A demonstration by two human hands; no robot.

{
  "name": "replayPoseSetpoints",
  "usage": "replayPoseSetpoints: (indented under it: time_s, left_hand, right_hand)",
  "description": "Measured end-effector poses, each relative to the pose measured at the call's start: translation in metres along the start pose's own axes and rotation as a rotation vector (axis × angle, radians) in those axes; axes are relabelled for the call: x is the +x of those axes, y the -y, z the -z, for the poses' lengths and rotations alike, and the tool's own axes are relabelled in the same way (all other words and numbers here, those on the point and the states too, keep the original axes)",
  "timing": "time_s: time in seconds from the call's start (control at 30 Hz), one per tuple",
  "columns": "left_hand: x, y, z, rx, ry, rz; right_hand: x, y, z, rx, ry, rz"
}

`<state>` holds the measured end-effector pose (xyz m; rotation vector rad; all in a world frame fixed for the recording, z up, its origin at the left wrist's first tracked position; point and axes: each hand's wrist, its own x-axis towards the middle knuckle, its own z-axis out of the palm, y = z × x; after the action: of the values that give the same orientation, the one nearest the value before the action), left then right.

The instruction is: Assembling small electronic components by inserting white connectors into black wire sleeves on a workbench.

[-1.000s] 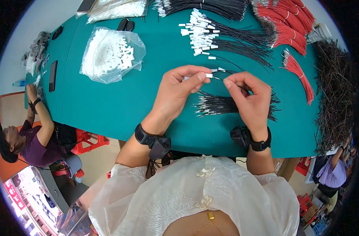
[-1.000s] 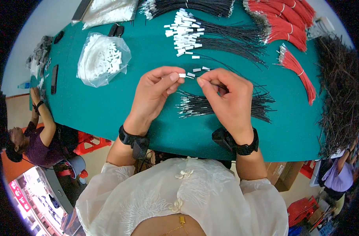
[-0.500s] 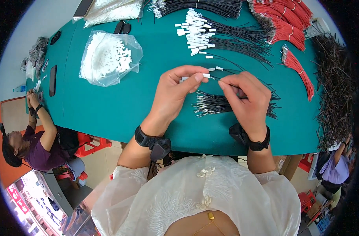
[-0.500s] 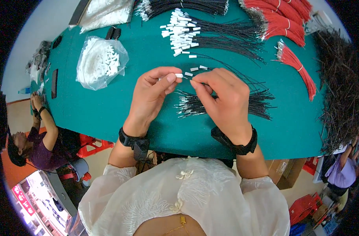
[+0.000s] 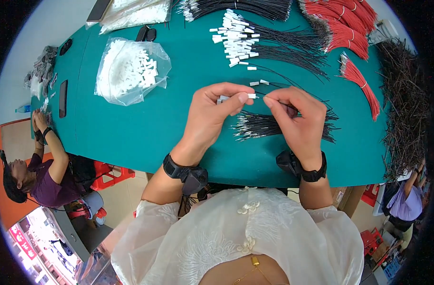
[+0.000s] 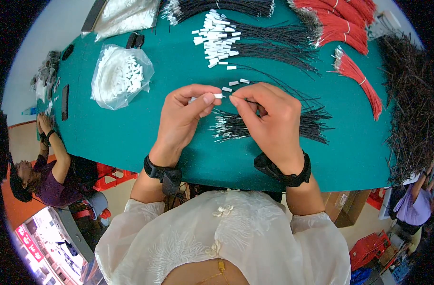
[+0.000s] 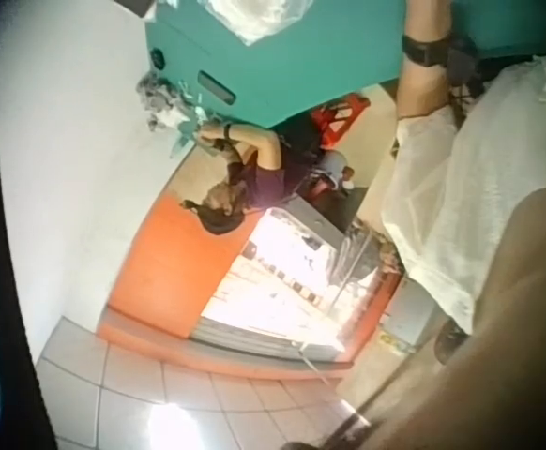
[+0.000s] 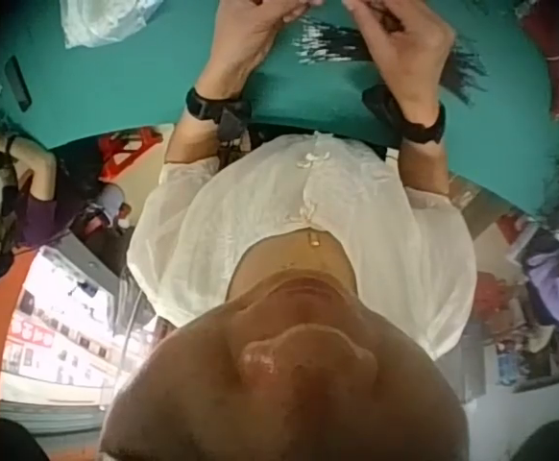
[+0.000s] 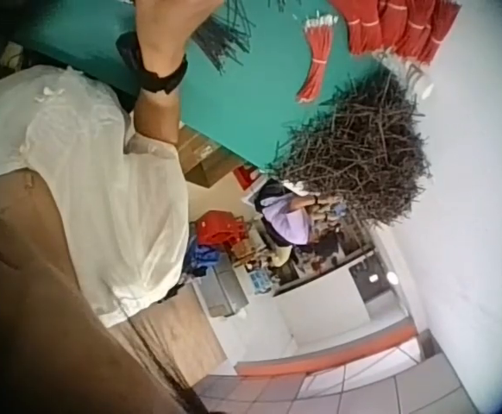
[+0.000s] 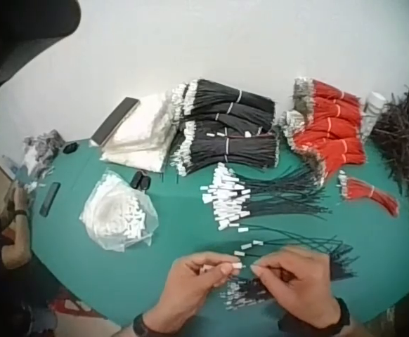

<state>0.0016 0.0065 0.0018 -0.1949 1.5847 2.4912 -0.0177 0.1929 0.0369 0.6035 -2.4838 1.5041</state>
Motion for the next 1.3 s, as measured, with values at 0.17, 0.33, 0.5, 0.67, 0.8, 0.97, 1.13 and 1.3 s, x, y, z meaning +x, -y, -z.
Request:
replayPoseSetpoints:
  time_s: [0.17, 0.33, 0.5, 0.67, 0.8, 0.97, 1.13, 1.3]
  left_hand:
    - [0.001, 0.001, -0.002, -0.038, -0.043, 0.048]
    - [0.0, 0.003, -0.001, -0.081, -0.041, 0.066]
    - [0.001, 0.003, 0.0, -0.123, -0.015, 0.099]
    - [0.001, 0.004, 0.001, -0.103, -0.005, 0.093]
    - [0.001, 0.005, -0.002, -0.114, 0.021, 0.095]
    - [0.001, 0.005, 0.0, -0.121, 0.018, 0.117]
    - [0.0, 0.005, -0.002, -0.098, 0.018, 0.1]
    - [0.003, 0.003, 0.005, -0.042, -0.062, 0.026]
  right_hand:
    - [-0.001, 0.002, -0.004, 0.044, 0.008, -0.047]
    - [0.0, -0.001, -0.003, 0.01, 0.022, -0.02]
    - [-0.001, -0.001, -0.004, 0.027, 0.025, -0.027]
    - [-0.002, 0.002, -0.003, 0.054, 0.038, -0.059]
    - [-0.002, -0.004, -0.005, 0.059, 0.032, -0.054]
    - [-0.003, 0.0, -0.006, 0.043, 0.039, -0.047]
    - [-0.003, -0.002, -0.005, 0.029, 0.055, -0.029]
    - [0.006, 0.005, 0.015, -0.099, 0.105, 0.036]
